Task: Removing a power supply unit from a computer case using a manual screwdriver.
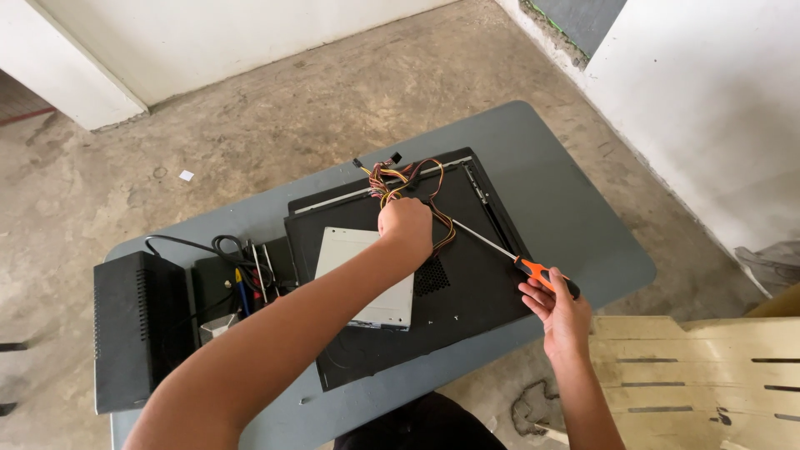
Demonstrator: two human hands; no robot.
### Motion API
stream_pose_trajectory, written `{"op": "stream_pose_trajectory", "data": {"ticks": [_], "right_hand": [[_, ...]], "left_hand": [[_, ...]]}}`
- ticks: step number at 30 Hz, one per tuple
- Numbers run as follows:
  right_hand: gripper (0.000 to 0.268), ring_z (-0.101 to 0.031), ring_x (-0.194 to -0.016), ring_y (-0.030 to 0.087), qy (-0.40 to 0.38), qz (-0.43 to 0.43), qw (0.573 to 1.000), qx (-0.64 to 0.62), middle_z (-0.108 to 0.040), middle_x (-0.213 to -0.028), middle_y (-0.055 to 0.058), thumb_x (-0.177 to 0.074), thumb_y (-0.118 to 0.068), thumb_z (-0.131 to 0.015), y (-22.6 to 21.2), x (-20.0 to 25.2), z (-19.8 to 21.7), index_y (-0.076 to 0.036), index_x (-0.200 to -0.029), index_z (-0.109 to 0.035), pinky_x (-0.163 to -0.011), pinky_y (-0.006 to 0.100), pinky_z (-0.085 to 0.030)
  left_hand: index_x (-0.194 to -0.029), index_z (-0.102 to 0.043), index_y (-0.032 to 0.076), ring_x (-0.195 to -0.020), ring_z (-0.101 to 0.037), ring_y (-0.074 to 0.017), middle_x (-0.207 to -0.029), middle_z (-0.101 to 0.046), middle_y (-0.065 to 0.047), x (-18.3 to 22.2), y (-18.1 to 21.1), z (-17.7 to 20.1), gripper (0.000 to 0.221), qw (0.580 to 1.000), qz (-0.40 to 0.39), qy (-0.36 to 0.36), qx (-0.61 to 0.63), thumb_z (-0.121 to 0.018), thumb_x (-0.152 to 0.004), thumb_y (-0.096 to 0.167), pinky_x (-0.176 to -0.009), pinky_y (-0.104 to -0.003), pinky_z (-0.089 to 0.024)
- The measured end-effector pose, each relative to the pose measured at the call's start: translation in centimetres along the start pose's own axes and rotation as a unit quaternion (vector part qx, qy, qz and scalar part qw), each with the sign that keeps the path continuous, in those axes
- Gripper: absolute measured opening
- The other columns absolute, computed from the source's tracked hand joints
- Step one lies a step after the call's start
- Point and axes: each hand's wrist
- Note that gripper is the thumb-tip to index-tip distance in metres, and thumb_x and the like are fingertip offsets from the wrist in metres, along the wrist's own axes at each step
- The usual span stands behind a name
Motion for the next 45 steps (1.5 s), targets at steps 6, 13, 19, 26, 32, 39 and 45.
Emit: {"op": "stream_pose_trajectory", "data": {"ticks": [6, 13, 19, 26, 32, 39, 45], "right_hand": [[0.038, -0.082, -0.098, 0.04, -0.001, 0.002, 1.0, 0.001, -0.078, -0.106, 0.027, -0.108, -0.034, -0.079, 0.2, -0.3, 0.3, 0.001, -0.118, -0.066, -0.084, 0.048, -0.07], [0.039, -0.082, -0.098, 0.04, 0.001, 0.002, 1.0, 0.002, -0.078, -0.105, 0.027, -0.107, -0.035, -0.08, 0.0, -0.1, -0.2, 0.001, -0.117, -0.068, -0.082, 0.047, -0.071], [0.038, -0.082, -0.097, 0.042, 0.003, 0.006, 1.0, 0.001, -0.077, -0.105, 0.028, -0.107, -0.035, -0.08, 0.1, 0.0, -0.2, 0.0, -0.116, -0.069, -0.08, 0.047, -0.071], [0.029, -0.082, -0.091, 0.041, -0.066, 0.037, 0.997, 0.024, -0.078, -0.101, 0.029, -0.106, -0.025, -0.08, 0.8, -1.2, 1.5, -0.002, -0.114, -0.067, -0.072, 0.047, -0.07], [0.03, -0.08, -0.087, 0.039, -0.075, 0.114, 0.986, 0.096, -0.077, -0.103, 0.033, -0.109, -0.019, -0.076, -0.9, 1.1, 1.3, 0.003, -0.124, -0.061, -0.067, 0.045, -0.066], [0.042, -0.076, -0.102, 0.032, 0.008, 0.249, 0.904, 0.347, -0.078, -0.11, 0.017, -0.099, -0.035, -0.09, 0.9, 0.9, -0.3, -0.017, -0.131, -0.073, -0.079, 0.039, -0.061], [0.027, -0.067, -0.096, 0.024, -0.082, 0.41, 0.753, 0.508, -0.078, -0.104, -0.003, -0.093, -0.026, -0.085, 1.9, -0.1, -1.1, -0.014, -0.115, -0.074, -0.089, 0.04, -0.054]], "left_hand": [[-0.106, -0.084, 0.004, -0.092, -0.081, -0.0282, -0.092, -0.079, -0.008, -0.8, -0.9, -1.5, 0.027, 1.0, -0.001, -0.009, 0.008, -0.066, -0.095, 0.021, -0.055, -0.045, -0.065], [-0.099, -0.083, 0.003, -0.09, -0.08, -0.0295, -0.09, -0.08, -0.012, -0.6, -1.1, -1.9, 0.032, 1.0, 0.022, -0.001, 0.019, -0.059, -0.097, 0.024, -0.063, -0.046, -0.067], [-0.104, -0.084, -0.001, -0.103, -0.08, -0.0366, -0.097, -0.081, -0.017, 8.4, 3.0, 3.7, 0.039, 0.991, -0.02, 0.06, 0.115, -0.052, -0.093, 0.019, -0.079, -0.052, -0.066], [-0.068, -0.068, 0.018, -0.059, -0.06, -0.0178, -0.06, -0.061, 0.001, 4.8, 14.0, -6.2, 0.021, 0.982, -0.171, 0.082, -0.018, -0.066, -0.088, 0.017, -0.062, -0.033, -0.045], [-0.063, -0.069, 0.017, -0.059, -0.063, -0.0202, -0.056, -0.061, -0.001, 3.4, 14.3, -8.5, 0.028, 0.983, -0.156, 0.097, 0.005, -0.08, -0.088, 0.021, -0.06, -0.036, -0.046], [-0.061, -0.065, 0.022, -0.055, -0.063, -0.0186, -0.054, -0.058, 0.005, 5.6, 11.7, -9.0, 0.026, 0.962, -0.117, 0.235, 0.077, -0.076, -0.081, 0.011, -0.059, -0.035, -0.047], [-0.089, -0.073, 0.014, -0.074, -0.07, -0.0322, -0.081, -0.077, -0.002, 17.9, 5.0, -4.4, 0.016, 0.859, -0.132, 0.329, 0.369, -0.059, -0.097, 0.016, -0.078, -0.047, -0.054]]}}
Point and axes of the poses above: each hand's wrist, its own x-axis away from the middle knuckle, its own z-axis out of the back of the hand, y = z × x
